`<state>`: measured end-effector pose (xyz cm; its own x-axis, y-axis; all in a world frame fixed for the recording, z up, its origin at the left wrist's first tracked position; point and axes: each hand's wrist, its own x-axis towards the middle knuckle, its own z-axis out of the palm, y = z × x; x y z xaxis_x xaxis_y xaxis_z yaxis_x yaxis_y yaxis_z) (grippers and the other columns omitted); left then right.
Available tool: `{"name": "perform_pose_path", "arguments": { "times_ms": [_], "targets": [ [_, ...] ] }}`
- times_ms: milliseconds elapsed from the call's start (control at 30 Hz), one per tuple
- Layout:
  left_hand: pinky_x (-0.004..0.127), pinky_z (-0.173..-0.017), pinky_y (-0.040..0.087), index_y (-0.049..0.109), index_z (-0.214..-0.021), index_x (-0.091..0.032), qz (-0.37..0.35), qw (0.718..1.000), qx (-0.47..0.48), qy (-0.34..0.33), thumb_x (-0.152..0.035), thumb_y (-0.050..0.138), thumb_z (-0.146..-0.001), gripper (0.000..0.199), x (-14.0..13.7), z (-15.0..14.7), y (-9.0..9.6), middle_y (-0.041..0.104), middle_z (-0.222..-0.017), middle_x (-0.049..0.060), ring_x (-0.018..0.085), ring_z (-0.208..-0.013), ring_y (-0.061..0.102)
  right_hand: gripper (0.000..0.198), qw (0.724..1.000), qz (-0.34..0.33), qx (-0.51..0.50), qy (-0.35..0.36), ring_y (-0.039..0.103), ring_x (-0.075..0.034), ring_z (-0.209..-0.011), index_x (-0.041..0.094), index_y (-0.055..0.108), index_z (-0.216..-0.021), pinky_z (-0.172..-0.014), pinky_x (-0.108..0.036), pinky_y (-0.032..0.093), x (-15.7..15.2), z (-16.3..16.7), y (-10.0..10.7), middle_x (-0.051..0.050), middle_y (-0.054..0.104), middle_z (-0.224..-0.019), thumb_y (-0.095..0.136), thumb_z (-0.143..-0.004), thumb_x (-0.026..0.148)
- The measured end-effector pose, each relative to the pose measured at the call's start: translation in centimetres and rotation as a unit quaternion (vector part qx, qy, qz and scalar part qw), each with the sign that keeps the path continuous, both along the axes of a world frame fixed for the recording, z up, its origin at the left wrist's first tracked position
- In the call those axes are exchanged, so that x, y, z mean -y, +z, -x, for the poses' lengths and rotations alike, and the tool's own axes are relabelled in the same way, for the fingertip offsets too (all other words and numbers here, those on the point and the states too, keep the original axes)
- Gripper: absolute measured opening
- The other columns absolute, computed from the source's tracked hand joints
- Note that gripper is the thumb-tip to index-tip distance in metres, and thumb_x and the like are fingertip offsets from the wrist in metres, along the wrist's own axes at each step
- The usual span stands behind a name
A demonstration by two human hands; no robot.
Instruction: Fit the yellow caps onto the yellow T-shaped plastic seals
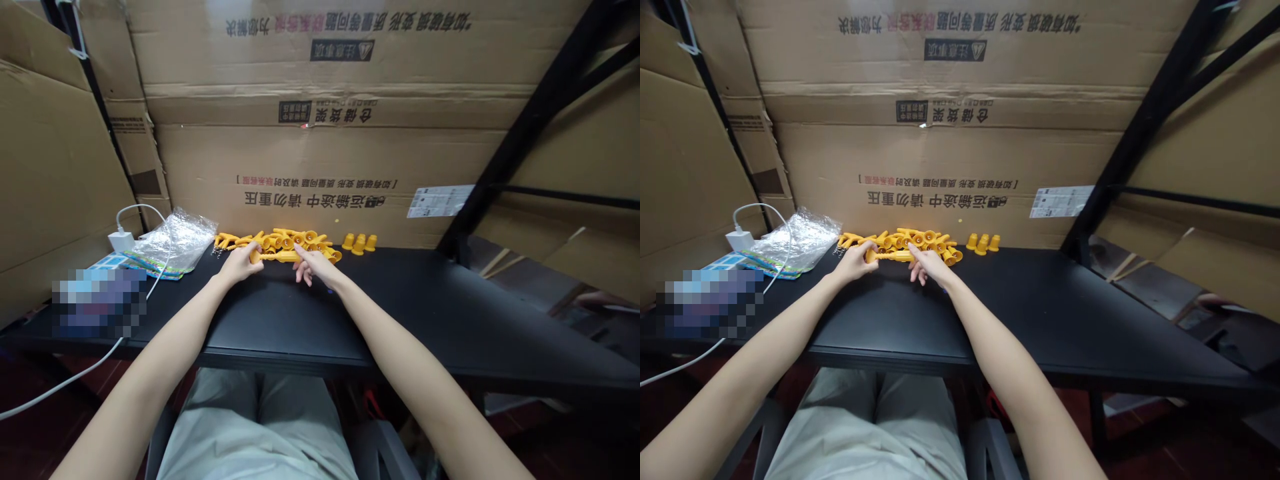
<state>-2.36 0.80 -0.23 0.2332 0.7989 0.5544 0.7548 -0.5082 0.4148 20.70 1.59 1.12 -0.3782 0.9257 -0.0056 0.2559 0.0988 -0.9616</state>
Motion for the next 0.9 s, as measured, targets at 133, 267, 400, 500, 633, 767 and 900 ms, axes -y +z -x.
{"name": "perform_pose_path", "arguments": {
  "times_ms": [133, 267, 400, 500, 633, 767, 900],
  "targets": [
    [0.021, -0.055, 0.033, 0.057, -0.093, -0.019, 0.004, 1.000, -0.003, 0.001, -0.020, 0.057, -0.068, 0.025, -0.1, 0.0, 0.0, 0.048, -0.060, -0.006, 0.010, -0.054, 0.043, 0.072, 0.998, 0.003, 0.033, -0.047, 0.036, -0.007, -0.021, 0.013, 0.055, -0.058, -0.025, -0.019, 0.022, -0.2, 0.3, -0.2, -0.007, 0.054, -0.036, 0.026, -0.088, 0.072],
    [0.022, -0.057, 0.034, 0.057, -0.092, -0.020, 0.010, 1.000, 0.004, 0.027, -0.022, 0.059, -0.068, 0.024, -0.3, 0.3, 0.0, 0.048, -0.059, -0.006, 0.011, -0.055, 0.044, 0.053, 1.000, -0.016, 0.006, -0.021, 0.056, -0.009, -0.035, 0.013, 0.062, -0.093, -0.032, -0.018, 0.034, -0.6, -0.3, -0.3, -0.009, 0.071, -0.069, 0.047, -0.087, 0.063],
    [0.023, -0.060, 0.037, 0.057, -0.092, -0.020, 0.013, 0.999, 0.008, 0.028, -0.022, 0.059, -0.067, 0.025, -0.3, 0.6, 0.1, 0.052, -0.063, -0.005, 0.012, -0.057, 0.046, 0.047, 0.994, -0.101, -0.043, 0.020, 0.065, -0.010, -0.052, 0.018, 0.055, -0.108, -0.050, -0.019, 0.047, -0.9, -0.8, -0.5, -0.004, 0.071, -0.089, 0.076, -0.072, 0.040],
    [0.024, -0.062, 0.039, 0.057, -0.092, -0.020, 0.010, 1.000, 0.002, 0.021, -0.021, 0.059, -0.067, 0.026, -0.2, 0.6, 0.1, 0.055, -0.066, -0.004, 0.013, -0.059, 0.048, 0.039, 0.994, -0.103, -0.036, 0.027, 0.061, -0.010, -0.044, 0.015, 0.057, -0.089, -0.047, -0.021, 0.045, -0.8, -0.7, -0.6, -0.003, 0.070, -0.070, 0.071, -0.076, 0.049],
    [0.024, -0.063, 0.039, 0.058, -0.093, -0.020, 0.014, 1.000, -0.001, 0.020, -0.021, 0.058, -0.068, 0.025, -0.1, 0.5, 0.2, 0.056, -0.067, -0.003, 0.013, -0.060, 0.049, 0.048, 0.994, -0.095, -0.038, 0.024, 0.054, -0.010, -0.035, 0.015, 0.056, -0.079, -0.041, -0.021, 0.040, -0.5, -0.4, -0.5, -0.002, 0.065, -0.053, 0.067, -0.073, 0.062],
    [0.024, -0.063, 0.040, 0.058, -0.093, -0.020, 0.006, 1.000, -0.002, 0.023, -0.021, 0.059, -0.068, 0.026, -0.1, 0.4, 0.2, 0.057, -0.067, -0.003, 0.013, -0.061, 0.050, 0.053, 0.994, -0.099, -0.048, 0.007, 0.052, -0.010, -0.033, 0.015, 0.055, -0.073, -0.039, -0.021, 0.038, -0.2, -0.1, -0.3, -0.001, 0.063, -0.049, 0.067, -0.069, 0.067],
    [0.024, -0.064, 0.041, 0.059, -0.093, -0.020, 0.000, 1.000, -0.010, 0.025, -0.021, 0.059, -0.068, 0.025, 0.0, 0.3, 0.2, 0.057, -0.068, -0.003, 0.013, -0.062, 0.051, 0.057, 0.992, -0.109, -0.060, -0.003, 0.052, -0.009, -0.033, 0.015, 0.054, -0.064, -0.039, -0.021, 0.038, 0.1, 0.2, -0.1, -0.001, 0.062, -0.049, 0.067, -0.063, 0.071]
  ]
}}
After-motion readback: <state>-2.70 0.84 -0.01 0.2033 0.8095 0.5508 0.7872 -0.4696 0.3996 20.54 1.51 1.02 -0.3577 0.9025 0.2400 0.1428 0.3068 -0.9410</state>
